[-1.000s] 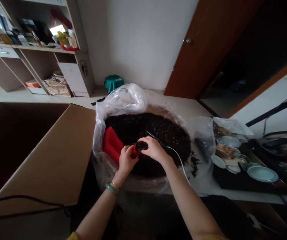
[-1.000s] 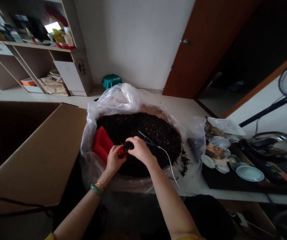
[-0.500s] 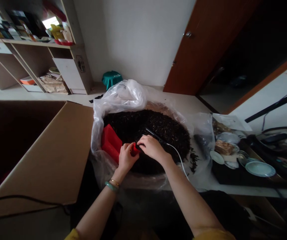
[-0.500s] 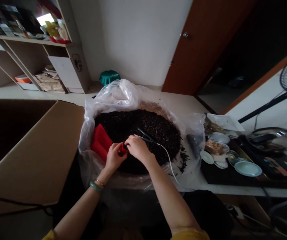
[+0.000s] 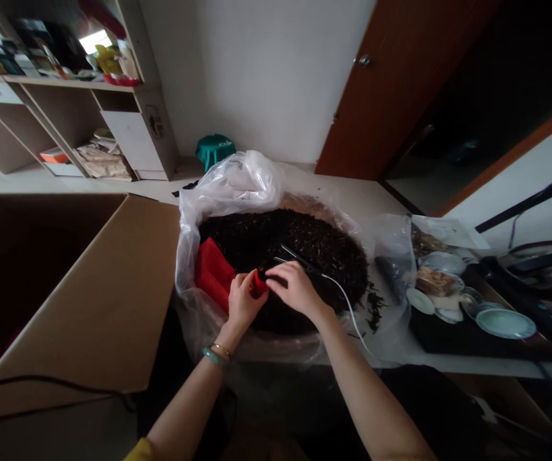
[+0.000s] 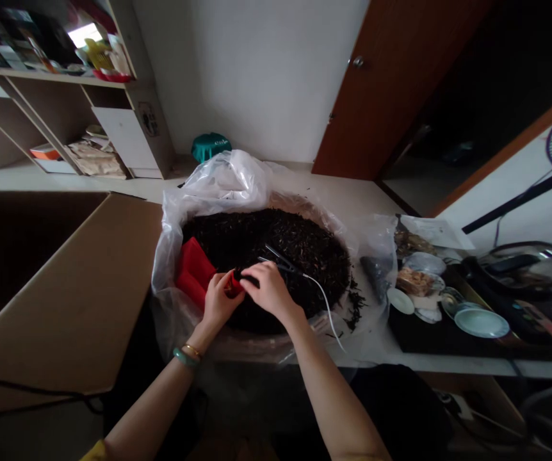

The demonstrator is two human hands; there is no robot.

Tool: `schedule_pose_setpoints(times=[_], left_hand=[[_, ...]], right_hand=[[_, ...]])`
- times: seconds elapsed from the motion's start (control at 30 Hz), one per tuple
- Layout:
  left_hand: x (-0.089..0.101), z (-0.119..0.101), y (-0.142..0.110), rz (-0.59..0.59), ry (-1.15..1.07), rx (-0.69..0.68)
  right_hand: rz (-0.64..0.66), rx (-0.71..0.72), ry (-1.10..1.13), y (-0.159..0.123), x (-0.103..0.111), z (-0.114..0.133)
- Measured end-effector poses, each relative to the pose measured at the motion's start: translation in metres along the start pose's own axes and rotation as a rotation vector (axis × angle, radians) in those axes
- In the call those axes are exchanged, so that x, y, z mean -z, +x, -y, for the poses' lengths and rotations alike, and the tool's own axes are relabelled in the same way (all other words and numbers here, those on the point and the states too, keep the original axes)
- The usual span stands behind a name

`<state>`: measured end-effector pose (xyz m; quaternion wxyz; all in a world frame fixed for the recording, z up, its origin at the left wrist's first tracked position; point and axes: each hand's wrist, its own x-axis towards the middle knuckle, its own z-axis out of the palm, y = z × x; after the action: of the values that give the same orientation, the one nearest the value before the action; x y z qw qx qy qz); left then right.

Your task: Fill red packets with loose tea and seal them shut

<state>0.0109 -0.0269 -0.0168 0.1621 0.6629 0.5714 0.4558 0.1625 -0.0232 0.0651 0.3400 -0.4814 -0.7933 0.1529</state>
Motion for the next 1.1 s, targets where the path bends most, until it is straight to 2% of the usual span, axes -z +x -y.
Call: schedule_pose_setpoints(times=[0.1, 0.2, 0.27, 0.4, 0.57, 0.7, 0.8, 0.97, 1.03, 1.1], left_hand=[[0.001, 0.0, 0.0, 0.045, 0.006, 0.006], [0.001, -0.001, 0.0, 0.086, 0.027, 0.016], [-0.001, -0.002, 0.0, 0.119, 0.039, 0.0], [-0.006, -0.001, 0.0, 0.166, 0.053, 0.006], [-0.007, 0.0, 0.0, 0.198, 0.051, -0.062], [-0.006, -0.001, 0.0, 0.171, 0.088, -0.074], [-0.007, -0.002, 0.001, 0.168, 0.123, -0.055], [-0.01, -0.001, 0.001, 0.175, 0.127, -0.047], [-0.01, 0.0, 0.001, 0.16, 0.111, -0.026], [-0.01, -0.001, 0.001, 0.142, 0.09, 0.01]], right_hand=[[0.189, 0.052, -0.162, -0.007, -0.008, 0.002], [0.255, 0.022, -0.208, -0.007, -0.014, 0.002], [0.241, 0.022, -0.183, -0.005, -0.015, 0.001], [0.124, 0.015, -0.119, -0.006, -0.013, 0.002], [0.209, -0.049, -0.187, -0.011, -0.015, 0.002], [0.118, -0.034, -0.133, -0.009, -0.016, -0.005], [0.094, -0.058, -0.077, -0.008, -0.011, -0.009], [0.161, -0.079, -0.029, -0.009, 0.0, -0.003], [0.126, -0.067, 0.024, -0.01, 0.006, 0.0], [0.027, -0.061, 0.085, -0.011, 0.014, 0.002]])
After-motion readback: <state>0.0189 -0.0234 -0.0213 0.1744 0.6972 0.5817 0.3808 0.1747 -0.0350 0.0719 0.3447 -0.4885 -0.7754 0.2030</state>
